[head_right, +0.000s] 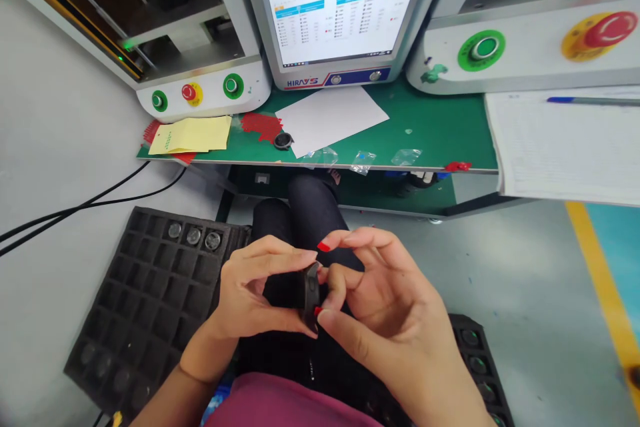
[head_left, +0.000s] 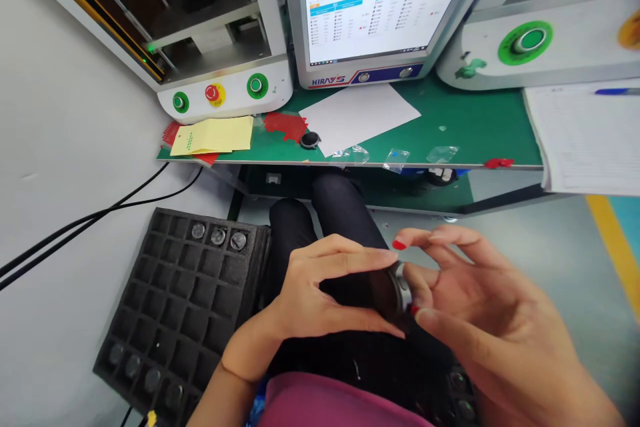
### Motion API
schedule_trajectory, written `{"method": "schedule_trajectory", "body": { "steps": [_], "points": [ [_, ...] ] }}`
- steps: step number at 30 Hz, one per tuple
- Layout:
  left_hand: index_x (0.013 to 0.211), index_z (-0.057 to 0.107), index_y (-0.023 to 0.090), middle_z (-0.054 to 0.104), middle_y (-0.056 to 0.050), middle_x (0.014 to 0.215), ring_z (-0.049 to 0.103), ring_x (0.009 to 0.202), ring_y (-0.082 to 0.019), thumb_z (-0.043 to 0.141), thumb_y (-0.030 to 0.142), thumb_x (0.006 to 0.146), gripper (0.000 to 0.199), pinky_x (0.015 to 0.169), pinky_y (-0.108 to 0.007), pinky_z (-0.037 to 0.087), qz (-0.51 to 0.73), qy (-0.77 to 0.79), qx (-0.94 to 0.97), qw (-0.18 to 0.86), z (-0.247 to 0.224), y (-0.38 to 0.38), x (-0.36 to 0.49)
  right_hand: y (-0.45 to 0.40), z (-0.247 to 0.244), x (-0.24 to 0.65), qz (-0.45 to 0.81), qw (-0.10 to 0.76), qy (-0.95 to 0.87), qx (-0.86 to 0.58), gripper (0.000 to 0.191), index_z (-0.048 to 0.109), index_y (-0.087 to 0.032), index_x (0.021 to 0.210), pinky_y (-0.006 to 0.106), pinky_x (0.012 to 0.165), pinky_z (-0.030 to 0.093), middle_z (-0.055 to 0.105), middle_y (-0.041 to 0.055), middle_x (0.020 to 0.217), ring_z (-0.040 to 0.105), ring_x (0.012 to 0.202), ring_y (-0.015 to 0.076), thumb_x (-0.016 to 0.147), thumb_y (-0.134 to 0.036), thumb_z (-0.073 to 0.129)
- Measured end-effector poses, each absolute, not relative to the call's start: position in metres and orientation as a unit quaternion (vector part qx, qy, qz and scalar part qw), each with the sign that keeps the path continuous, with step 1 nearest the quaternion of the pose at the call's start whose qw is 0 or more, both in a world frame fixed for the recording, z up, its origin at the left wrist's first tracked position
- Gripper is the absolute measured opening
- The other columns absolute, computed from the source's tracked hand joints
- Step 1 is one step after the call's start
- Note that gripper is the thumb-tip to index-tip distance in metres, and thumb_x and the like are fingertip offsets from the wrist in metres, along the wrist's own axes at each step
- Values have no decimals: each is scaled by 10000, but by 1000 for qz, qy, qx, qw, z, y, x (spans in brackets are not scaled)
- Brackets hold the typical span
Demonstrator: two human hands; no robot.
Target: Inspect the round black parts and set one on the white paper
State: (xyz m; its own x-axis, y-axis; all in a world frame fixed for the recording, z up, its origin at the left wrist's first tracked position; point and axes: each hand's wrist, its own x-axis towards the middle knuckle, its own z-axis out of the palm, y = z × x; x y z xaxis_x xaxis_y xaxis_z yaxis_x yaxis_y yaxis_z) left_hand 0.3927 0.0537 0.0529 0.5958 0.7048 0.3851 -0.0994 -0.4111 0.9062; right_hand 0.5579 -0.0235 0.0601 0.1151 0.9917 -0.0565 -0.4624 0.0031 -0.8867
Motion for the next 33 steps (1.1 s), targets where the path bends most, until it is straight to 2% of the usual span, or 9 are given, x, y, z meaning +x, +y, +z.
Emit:
{"method": "schedule_trajectory", "body": {
  "steps": [9,12,15,20,24,28,30,33],
  "points": [
    [1277,625,311,742,-45,1051,706,881,-160,884,275,615,712,797,-251,585,396,193,746,499,54,56,395,-20,61,557,569,624,-318,-432,395,596,-296,1048,231,450,546,636,49,1039,607,535,112,723,-199,798],
    [1271,630,305,742,-47,1057,709,886,-162,881,269,621,698,798,-253,589,397,194,747,496,55,57,395,-19,62,556,577,631,-293,-428,375,596,-301,1021,243,470,556,642,37,1018,629,580,134,721,-226,809],
    [1263,635,304,741,-49,1058,713,877,-162,877,275,629,679,784,-255,594,395,196,752,490,55,57,394,-18,61,556,600,618,-296,-414,374,592,-318,1038,226,481,558,630,22,1044,596,556,98,743,-208,795],
    [1266,633,306,739,-49,1048,709,889,-160,868,308,635,673,796,-250,593,401,193,753,485,54,58,394,-17,61,556,608,621,-274,-410,362,599,-327,1023,233,495,572,636,12,1022,612,610,116,742,-213,797],
    [1287,618,308,730,-44,1020,697,883,-153,862,294,641,691,800,-238,584,407,168,753,489,53,60,393,-18,58,551,642,613,-235,-395,470,598,-339,1082,230,521,579,643,8,1044,631,649,116,695,-245,849],
    [1258,644,309,720,-41,974,683,851,-151,895,248,582,724,776,-232,570,394,157,726,541,48,60,394,-19,52,545,637,630,-177,-408,638,613,-304,1121,234,542,567,636,32,1020,626,673,129,566,-327,925],
    [1228,668,303,707,-44,981,680,857,-156,910,237,555,718,775,-236,568,379,158,679,609,46,57,395,-21,51,543,622,627,-182,-431,676,612,-310,1135,245,597,568,629,29,1017,620,708,131,542,-326,936],
    [1233,665,296,680,-68,1090,690,915,-173,863,259,661,606,830,-273,569,325,146,550,755,47,51,400,-26,53,542,550,656,-238,-458,634,602,-314,1167,254,632,559,615,33,1034,605,746,138,608,-321,901]
  ]
}}
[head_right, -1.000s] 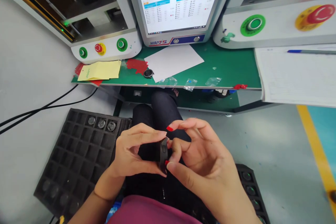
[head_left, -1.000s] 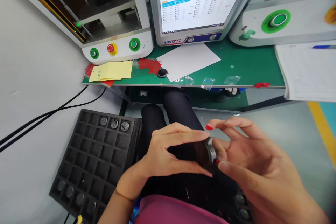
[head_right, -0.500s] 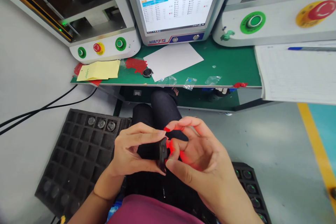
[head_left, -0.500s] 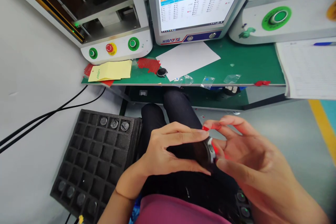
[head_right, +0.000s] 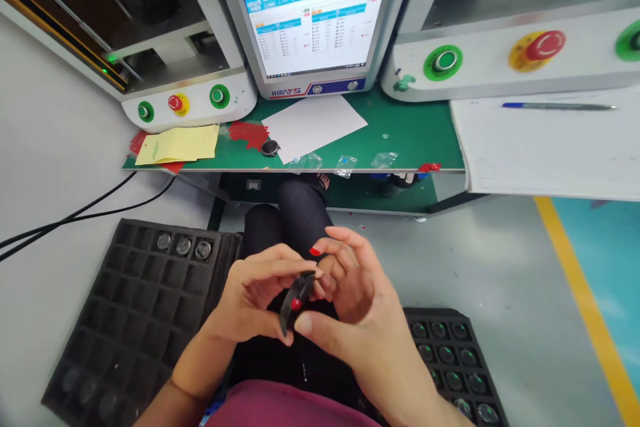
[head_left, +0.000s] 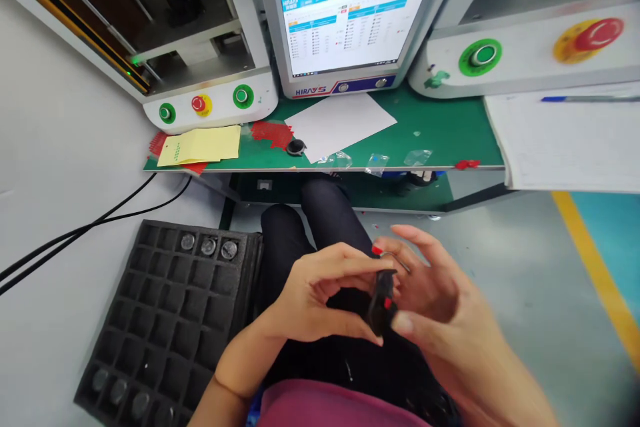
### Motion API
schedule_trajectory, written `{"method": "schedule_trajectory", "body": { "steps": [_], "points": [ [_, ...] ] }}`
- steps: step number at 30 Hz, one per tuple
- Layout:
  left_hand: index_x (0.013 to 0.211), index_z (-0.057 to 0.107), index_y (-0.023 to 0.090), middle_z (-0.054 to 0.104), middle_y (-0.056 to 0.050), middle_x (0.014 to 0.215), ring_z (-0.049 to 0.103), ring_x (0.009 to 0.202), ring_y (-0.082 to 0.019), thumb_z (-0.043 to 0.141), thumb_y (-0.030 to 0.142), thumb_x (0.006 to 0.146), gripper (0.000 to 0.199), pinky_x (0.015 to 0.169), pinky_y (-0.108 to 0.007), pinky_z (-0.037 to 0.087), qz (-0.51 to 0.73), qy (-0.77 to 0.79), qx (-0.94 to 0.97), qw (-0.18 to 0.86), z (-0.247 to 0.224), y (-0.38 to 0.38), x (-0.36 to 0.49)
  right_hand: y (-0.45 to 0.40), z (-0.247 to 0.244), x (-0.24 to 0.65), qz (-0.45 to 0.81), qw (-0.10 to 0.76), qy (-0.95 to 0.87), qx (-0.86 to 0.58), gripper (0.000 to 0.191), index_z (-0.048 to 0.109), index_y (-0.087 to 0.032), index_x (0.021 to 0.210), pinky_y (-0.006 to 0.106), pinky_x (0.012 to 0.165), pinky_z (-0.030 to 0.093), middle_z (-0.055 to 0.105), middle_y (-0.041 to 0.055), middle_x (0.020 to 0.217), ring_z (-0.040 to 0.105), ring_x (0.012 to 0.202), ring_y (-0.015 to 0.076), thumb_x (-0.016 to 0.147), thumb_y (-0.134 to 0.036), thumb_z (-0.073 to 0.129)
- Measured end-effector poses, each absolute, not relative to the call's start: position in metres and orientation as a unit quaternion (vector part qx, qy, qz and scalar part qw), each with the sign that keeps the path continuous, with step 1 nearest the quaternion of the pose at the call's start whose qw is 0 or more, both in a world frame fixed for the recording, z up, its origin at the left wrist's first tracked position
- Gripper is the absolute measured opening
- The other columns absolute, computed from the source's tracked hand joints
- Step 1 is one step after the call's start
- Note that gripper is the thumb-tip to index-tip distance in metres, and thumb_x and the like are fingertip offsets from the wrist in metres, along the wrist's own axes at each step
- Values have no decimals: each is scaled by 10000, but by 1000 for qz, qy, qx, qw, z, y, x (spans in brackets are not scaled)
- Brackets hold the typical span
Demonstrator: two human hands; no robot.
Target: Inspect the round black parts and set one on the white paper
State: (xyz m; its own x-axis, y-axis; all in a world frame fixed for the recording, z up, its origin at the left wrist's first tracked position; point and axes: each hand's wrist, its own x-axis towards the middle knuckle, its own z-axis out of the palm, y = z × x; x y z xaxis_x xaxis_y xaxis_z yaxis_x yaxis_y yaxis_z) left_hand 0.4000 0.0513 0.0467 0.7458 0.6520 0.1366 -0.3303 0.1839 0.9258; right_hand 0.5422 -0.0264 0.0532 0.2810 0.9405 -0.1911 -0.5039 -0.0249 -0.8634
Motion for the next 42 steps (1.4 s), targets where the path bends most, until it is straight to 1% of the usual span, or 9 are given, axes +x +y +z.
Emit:
{"method": "schedule_trajectory", "body": {
  "steps": [5,8,12,15,18,21,30,35,42],
  "points": [
    [1213,666,207,723,-100,1015,705,896,-161,556,375,947,334,793,-254,560,264,163,369,876,54,39,408,-30,62,536,295,751,-269,-526,440,592,-288,1105,279,860,530,581,28,1153,625,924,139,738,-121,768],
    [1063,670,133,697,-74,836,670,698,-122,547,417,942,333,634,-203,537,305,216,359,855,55,32,413,-26,61,530,336,744,-274,-508,386,565,-281,1098,343,906,541,589,34,1172,656,1032,192,783,-115,717],
    [920,605,121,597,-12,689,555,543,-78,613,476,884,358,510,-169,473,346,270,430,789,53,25,419,-23,57,523,457,726,-256,-445,310,532,-299,1116,287,646,598,575,48,1194,671,1056,255,860,-170,650],
    [864,549,146,550,17,641,511,488,-64,572,454,914,313,458,-157,436,346,295,473,755,52,22,423,-22,56,519,476,731,-247,-422,296,531,-318,1118,163,425,486,569,52,1197,677,1052,266,879,-177,633],
    [889,537,157,537,23,660,502,496,-58,501,402,961,257,474,-158,429,354,291,528,715,52,21,423,-21,57,517,463,736,-245,-428,280,543,-315,1100,177,463,517,590,45,1170,686,1037,257,876,-175,638],
    [934,538,162,539,14,719,500,540,-59,445,335,989,204,515,-170,433,365,271,593,665,53,20,421,-19,58,515,456,736,-244,-437,265,557,-296,1072,314,724,613,633,30,1088,701,997,230,858,-174,655],
    [1035,520,177,636,-49,876,601,723,-124,379,249,997,163,653,-229,485,398,261,749,462,53,19,416,-13,62,512,466,759,-198,-409,292,576,-281,982,362,953,556,670,-22,957,706,820,118,764,-109,667],
    [1028,526,182,670,-57,864,638,749,-145,385,257,990,163,688,-241,510,401,252,786,397,49,20,412,-12,61,505,480,767,-167,-392,255,589,-274,950,295,975,521,678,-35,921,668,796,65,761,-109,634],
    [1040,552,209,697,-51,935,656,818,-150,421,161,954,164,699,-228,504,380,246,784,425,48,25,414,-9,63,502,498,768,-131,-382,227,590,-273,923,216,879,530,664,-50,933,642,849,60,754,-121,586]
  ]
}}
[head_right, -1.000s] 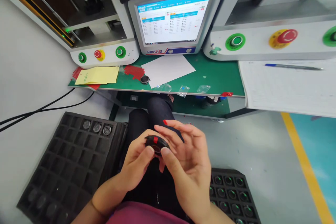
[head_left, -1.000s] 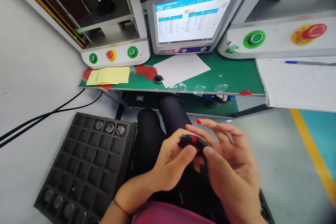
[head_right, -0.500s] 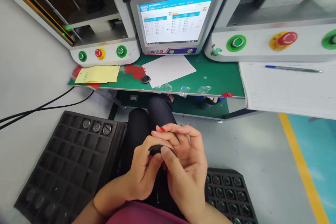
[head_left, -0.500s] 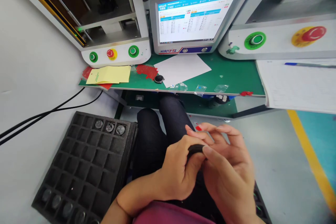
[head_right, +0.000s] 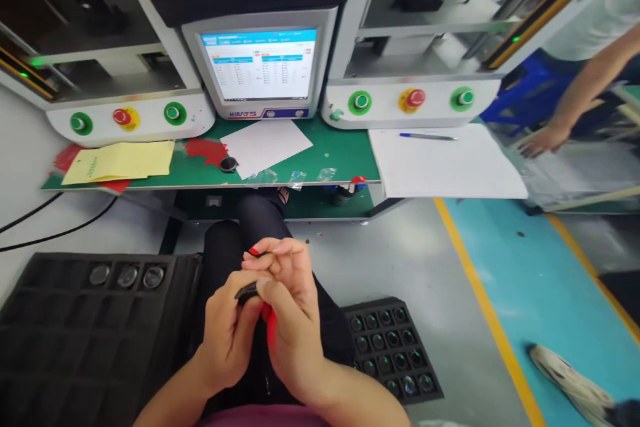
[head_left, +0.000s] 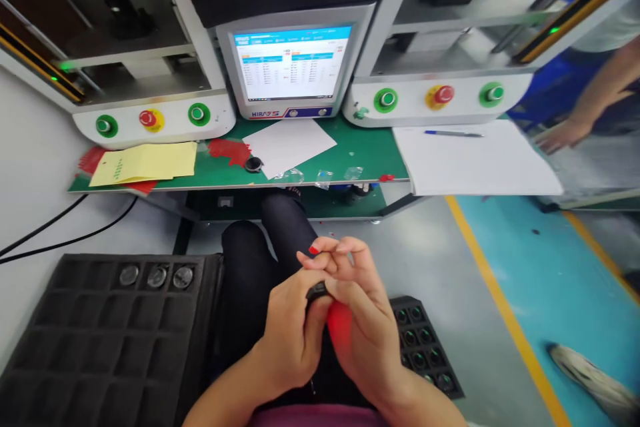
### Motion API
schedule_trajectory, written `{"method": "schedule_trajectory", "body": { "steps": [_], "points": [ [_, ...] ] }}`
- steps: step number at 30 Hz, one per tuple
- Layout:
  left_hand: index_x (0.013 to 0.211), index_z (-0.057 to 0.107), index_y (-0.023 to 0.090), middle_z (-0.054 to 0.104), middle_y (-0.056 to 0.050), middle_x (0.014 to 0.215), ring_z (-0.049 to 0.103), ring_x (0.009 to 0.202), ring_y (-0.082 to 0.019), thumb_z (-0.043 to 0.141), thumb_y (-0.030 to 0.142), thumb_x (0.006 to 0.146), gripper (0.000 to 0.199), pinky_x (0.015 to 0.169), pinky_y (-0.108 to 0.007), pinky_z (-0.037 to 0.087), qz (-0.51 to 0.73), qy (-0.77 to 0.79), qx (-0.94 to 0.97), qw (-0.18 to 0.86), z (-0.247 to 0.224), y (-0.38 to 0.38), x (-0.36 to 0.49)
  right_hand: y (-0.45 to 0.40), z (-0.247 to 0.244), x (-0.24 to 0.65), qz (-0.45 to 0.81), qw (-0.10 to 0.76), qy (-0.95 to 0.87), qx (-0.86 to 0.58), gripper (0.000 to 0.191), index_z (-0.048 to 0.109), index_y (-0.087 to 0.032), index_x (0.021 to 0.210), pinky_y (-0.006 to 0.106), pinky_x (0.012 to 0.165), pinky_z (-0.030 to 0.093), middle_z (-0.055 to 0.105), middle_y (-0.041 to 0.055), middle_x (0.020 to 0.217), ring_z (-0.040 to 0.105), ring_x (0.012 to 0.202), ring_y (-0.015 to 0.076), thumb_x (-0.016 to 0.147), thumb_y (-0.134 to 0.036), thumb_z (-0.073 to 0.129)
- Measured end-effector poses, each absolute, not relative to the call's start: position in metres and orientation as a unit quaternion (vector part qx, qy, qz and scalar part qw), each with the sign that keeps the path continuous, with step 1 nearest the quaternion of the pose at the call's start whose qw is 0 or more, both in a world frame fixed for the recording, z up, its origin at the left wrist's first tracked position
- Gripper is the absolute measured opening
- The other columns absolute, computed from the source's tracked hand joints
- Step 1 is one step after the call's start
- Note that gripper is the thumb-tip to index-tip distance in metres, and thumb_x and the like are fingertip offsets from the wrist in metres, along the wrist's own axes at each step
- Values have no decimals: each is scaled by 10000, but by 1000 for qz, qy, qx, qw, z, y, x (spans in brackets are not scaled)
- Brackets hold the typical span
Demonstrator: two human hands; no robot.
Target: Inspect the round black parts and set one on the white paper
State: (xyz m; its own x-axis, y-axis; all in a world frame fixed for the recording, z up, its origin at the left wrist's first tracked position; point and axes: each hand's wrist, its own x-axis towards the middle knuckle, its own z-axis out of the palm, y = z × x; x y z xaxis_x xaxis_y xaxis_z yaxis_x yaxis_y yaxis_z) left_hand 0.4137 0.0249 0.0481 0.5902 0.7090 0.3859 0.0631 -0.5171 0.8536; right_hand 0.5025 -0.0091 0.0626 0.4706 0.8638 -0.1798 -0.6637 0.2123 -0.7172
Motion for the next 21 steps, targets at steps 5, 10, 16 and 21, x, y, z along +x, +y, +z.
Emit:
{"method": "schedule_trajectory", "body": {
  "steps": [5,10,16,21],
  "points": [
    [956,605,209,679,-29,813,613,726,-146,479,133,915,153,695,-232,477,382,228,774,450,53,23,418,-10,57,507,504,769,-113,-377,145,543,-263,936,258,873,554,658,-46,947,656,783,67,827,-218,628],
    [817,614,168,621,-21,750,572,599,-114,507,355,951,254,549,-209,475,310,291,541,726,52,26,421,-16,46,513,447,752,-222,-430,144,487,-271,1029,224,577,559,616,32,1090,684,882,159,925,-337,562],
    [686,629,146,555,18,603,506,483,-86,749,465,755,347,427,-170,455,307,308,320,842,52,28,426,-16,32,520,172,740,-491,-425,450,409,-332,1241,493,895,533,574,67,1151,618,1085,239,850,-145,528],
    [960,742,230,727,-42,966,660,947,-227,816,407,668,349,817,-288,563,280,424,261,821,45,26,411,-2,21,516,69,749,-523,-401,510,401,-309,1281,400,710,574,619,75,1014,656,942,242,823,-236,614]
  ]
}}
